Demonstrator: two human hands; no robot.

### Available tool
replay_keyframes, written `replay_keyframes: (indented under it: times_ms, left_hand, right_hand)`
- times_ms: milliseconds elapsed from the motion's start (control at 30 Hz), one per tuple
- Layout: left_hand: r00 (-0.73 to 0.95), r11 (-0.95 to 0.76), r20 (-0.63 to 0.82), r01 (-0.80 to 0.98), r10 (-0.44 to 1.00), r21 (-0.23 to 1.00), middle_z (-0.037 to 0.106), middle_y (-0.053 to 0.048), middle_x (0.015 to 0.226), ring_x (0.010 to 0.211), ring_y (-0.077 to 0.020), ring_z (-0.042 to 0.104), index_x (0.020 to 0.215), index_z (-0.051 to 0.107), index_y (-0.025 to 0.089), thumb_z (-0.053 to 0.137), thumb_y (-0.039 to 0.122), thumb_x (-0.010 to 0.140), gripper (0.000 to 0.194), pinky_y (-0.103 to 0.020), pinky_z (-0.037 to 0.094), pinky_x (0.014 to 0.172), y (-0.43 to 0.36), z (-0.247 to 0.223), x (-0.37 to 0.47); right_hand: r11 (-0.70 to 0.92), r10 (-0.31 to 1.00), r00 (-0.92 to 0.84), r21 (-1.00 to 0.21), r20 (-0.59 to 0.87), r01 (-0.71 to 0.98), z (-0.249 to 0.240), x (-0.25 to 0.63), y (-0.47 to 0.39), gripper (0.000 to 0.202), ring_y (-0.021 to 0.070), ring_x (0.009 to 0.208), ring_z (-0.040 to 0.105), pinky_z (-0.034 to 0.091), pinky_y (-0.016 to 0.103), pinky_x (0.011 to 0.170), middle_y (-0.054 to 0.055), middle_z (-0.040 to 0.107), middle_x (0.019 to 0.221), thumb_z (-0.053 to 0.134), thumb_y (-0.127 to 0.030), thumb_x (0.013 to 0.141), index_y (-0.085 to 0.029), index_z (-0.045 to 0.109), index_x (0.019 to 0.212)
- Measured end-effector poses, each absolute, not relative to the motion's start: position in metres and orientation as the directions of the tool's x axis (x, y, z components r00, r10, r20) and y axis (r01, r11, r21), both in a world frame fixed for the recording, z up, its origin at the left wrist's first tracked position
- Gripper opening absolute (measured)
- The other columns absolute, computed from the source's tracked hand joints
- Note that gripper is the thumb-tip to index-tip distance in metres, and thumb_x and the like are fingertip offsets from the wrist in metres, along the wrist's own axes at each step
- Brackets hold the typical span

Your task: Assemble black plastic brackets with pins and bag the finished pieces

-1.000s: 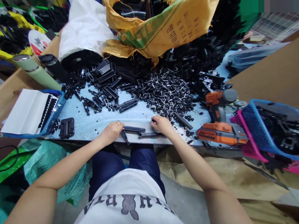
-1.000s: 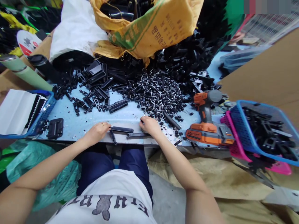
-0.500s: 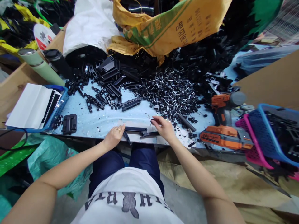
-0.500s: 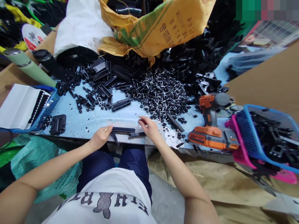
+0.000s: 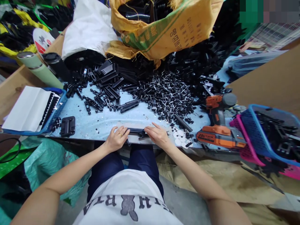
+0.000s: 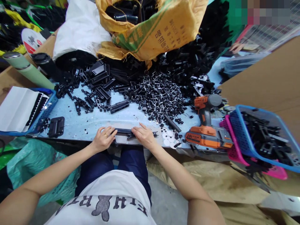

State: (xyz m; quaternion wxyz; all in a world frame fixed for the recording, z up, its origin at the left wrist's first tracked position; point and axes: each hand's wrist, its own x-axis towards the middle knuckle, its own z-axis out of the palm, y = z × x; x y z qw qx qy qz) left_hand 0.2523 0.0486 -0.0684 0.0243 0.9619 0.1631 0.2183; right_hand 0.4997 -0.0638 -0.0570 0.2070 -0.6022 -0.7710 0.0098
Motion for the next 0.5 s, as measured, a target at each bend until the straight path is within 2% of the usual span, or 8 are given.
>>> replay_keyframes:
  times_ms: [100,200,267,333,400,467,500]
  left_hand:
    - [0.915,-0.980,0.351,0.174,0.198,0.099,0.055,-0.013,0.128,0.124,-0.0260,0.045,0.126,0.050,0.019,0.043,0.024,0.090,0.036,-0.047,0.030,0.103,0.049,-0.071,0.261]
    - [0.963,-0.993,0.251,0.081,0.101,0.088,0.047,-0.016,0.136,0.125,-0.0267,0.043,0.129,0.046,0.015,0.047,0.032,0.089,0.043,-0.044,0.033,0.102,0.053,-0.067,0.279]
    - [0.976,-0.993,0.193,0.086,0.100,0.077,0.047,-0.018,0.134,0.117,-0.0271,0.050,0.130,0.044,0.013,0.049,0.039,0.088,0.050,-0.041,0.039,0.094,0.057,-0.064,0.294]
    - [0.974,-0.985,0.150,0.159,0.168,0.071,0.056,-0.018,0.123,0.103,-0.0267,0.056,0.125,0.048,0.010,0.047,0.044,0.088,0.050,-0.038,0.043,0.085,0.060,-0.059,0.307]
    - [0.955,-0.962,0.129,0.254,0.266,0.100,0.065,-0.016,0.099,0.089,-0.0254,0.060,0.106,0.059,0.008,0.040,0.048,0.090,0.047,-0.035,0.045,0.075,0.062,-0.052,0.313]
    - [0.936,-0.939,0.156,0.285,0.316,0.192,0.065,-0.012,0.076,0.074,-0.0222,0.060,0.081,0.062,0.011,0.028,0.052,0.092,0.054,-0.032,0.044,0.065,0.058,-0.039,0.310]
    - [0.929,-0.929,0.199,0.255,0.312,0.269,0.062,-0.010,0.068,0.067,-0.0199,0.059,0.073,0.059,0.013,0.021,0.053,0.092,0.058,-0.030,0.043,0.061,0.053,-0.030,0.306]
  right_hand:
    - [0.292,0.926,-0.202,-0.268,0.319,0.918,-0.065,0.501,-0.066,0.032,0.0134,0.097,0.061,0.032,0.046,0.106,0.006,0.067,0.106,0.033,-0.020,0.095,-0.019,0.061,0.110]
    - [0.296,0.934,-0.231,-0.230,0.272,0.927,-0.069,0.510,-0.071,0.033,0.0172,0.107,0.056,0.039,0.039,0.097,0.010,0.061,0.119,0.041,-0.033,0.094,-0.018,0.055,0.120]
    - [0.257,0.950,-0.222,-0.149,0.219,0.955,-0.071,0.519,-0.073,0.044,0.0212,0.102,0.056,0.043,0.036,0.085,0.014,0.062,0.114,0.045,-0.048,0.090,-0.015,0.057,0.117]
    - [0.162,0.968,-0.146,-0.064,0.204,0.985,-0.069,0.529,-0.073,0.056,0.0215,0.083,0.059,0.043,0.031,0.071,0.014,0.066,0.089,0.043,-0.061,0.085,-0.011,0.065,0.096]
    - [0.111,0.966,-0.097,-0.045,0.238,0.993,-0.059,0.535,-0.073,0.062,0.0176,0.064,0.055,0.037,0.027,0.059,0.010,0.060,0.064,0.037,-0.067,0.083,-0.012,0.062,0.069]
    - [0.198,0.945,-0.154,-0.129,0.290,0.972,-0.037,0.533,-0.075,0.064,0.0136,0.054,0.048,0.030,0.026,0.053,0.005,0.052,0.054,0.031,-0.067,0.086,-0.015,0.056,0.058]
    - [0.283,0.926,-0.207,-0.216,0.317,0.935,-0.023,0.529,-0.078,0.064,0.0126,0.052,0.046,0.028,0.026,0.052,0.004,0.050,0.053,0.027,-0.065,0.088,-0.015,0.054,0.058]
